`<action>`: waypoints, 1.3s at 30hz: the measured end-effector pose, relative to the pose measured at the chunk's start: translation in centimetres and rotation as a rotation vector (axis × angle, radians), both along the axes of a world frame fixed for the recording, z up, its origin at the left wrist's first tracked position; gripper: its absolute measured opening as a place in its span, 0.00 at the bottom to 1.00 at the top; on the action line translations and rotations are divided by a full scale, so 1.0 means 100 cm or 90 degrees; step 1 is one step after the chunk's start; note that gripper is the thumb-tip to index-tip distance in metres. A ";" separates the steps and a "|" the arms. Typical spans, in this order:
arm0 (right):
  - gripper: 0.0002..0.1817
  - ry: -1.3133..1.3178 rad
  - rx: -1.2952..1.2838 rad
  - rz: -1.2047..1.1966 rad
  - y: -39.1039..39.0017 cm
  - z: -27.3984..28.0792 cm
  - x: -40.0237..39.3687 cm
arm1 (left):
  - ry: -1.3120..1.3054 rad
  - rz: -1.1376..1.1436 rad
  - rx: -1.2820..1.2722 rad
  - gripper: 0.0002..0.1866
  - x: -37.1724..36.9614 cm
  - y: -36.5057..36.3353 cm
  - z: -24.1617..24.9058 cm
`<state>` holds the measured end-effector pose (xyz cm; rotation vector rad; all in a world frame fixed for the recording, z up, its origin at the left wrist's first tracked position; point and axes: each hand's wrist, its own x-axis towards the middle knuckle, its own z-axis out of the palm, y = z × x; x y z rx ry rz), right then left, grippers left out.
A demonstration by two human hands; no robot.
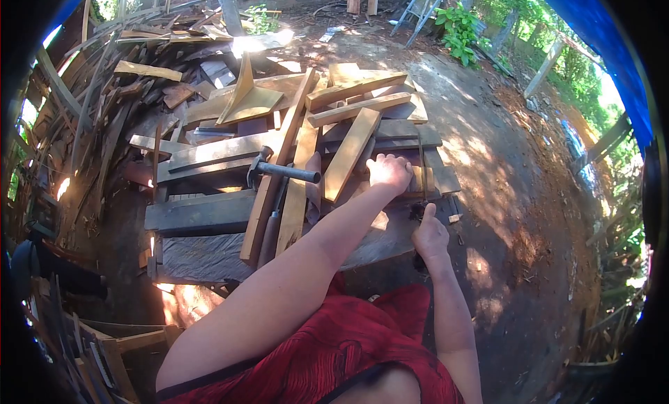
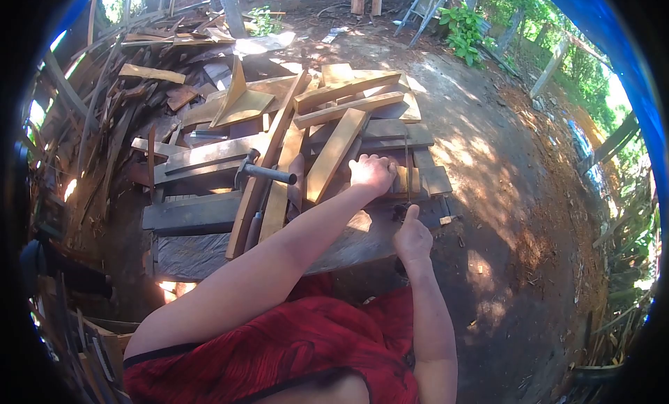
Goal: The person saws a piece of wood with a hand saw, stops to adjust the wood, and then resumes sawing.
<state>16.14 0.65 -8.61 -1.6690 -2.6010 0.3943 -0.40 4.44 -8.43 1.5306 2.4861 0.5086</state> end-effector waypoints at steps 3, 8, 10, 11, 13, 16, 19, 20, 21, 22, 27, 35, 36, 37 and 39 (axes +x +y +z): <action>0.29 -0.001 0.001 0.003 -0.001 0.001 -0.001 | -0.008 0.004 -0.007 0.21 -0.001 -0.001 0.001; 0.29 -0.006 -0.002 0.001 0.000 0.000 -0.001 | -0.018 -0.003 -0.016 0.21 -0.001 -0.002 0.002; 0.30 -0.014 -0.006 0.000 0.000 0.000 -0.001 | -0.018 -0.002 -0.020 0.21 -0.001 -0.001 0.002; 0.30 -0.013 -0.006 0.001 0.000 0.001 -0.001 | -0.019 -0.003 -0.026 0.21 -0.001 -0.002 0.003; 0.31 -0.011 -0.020 -0.005 0.000 0.002 -0.002 | -0.021 -0.003 -0.027 0.21 -0.001 -0.002 0.004; 0.30 -0.012 -0.015 -0.002 0.001 0.000 -0.001 | -0.022 -0.003 -0.024 0.21 -0.001 -0.002 0.005; 0.30 -0.007 -0.012 -0.003 0.001 -0.001 -0.001 | -0.017 -0.001 -0.015 0.21 -0.001 -0.002 0.002; 0.30 -0.007 -0.010 -0.002 0.001 0.000 -0.001 | -0.012 -0.001 -0.012 0.21 -0.001 -0.002 0.002; 0.30 -0.006 -0.010 -0.003 0.000 0.002 -0.002 | -0.012 0.000 -0.010 0.21 -0.001 -0.002 0.003; 0.30 -0.005 -0.011 -0.004 -0.001 0.002 -0.002 | -0.022 0.001 -0.008 0.21 -0.001 -0.002 0.002; 0.29 -0.001 -0.003 0.003 0.000 -0.001 -0.001 | -0.029 0.002 -0.010 0.21 0.000 -0.002 0.004; 0.27 0.006 -0.012 0.007 0.000 0.001 -0.002 | -0.005 0.007 0.007 0.21 -0.001 -0.001 -0.002; 0.26 0.010 -0.007 0.002 -0.001 0.001 -0.002 | -0.005 0.011 0.006 0.21 -0.001 -0.001 -0.002; 0.25 0.015 -0.002 -0.003 -0.002 0.001 -0.002 | -0.005 0.011 0.007 0.21 -0.001 -0.001 -0.002; 0.25 0.015 -0.001 0.001 -0.002 0.001 -0.002 | -0.005 0.021 0.006 0.21 -0.001 -0.002 -0.002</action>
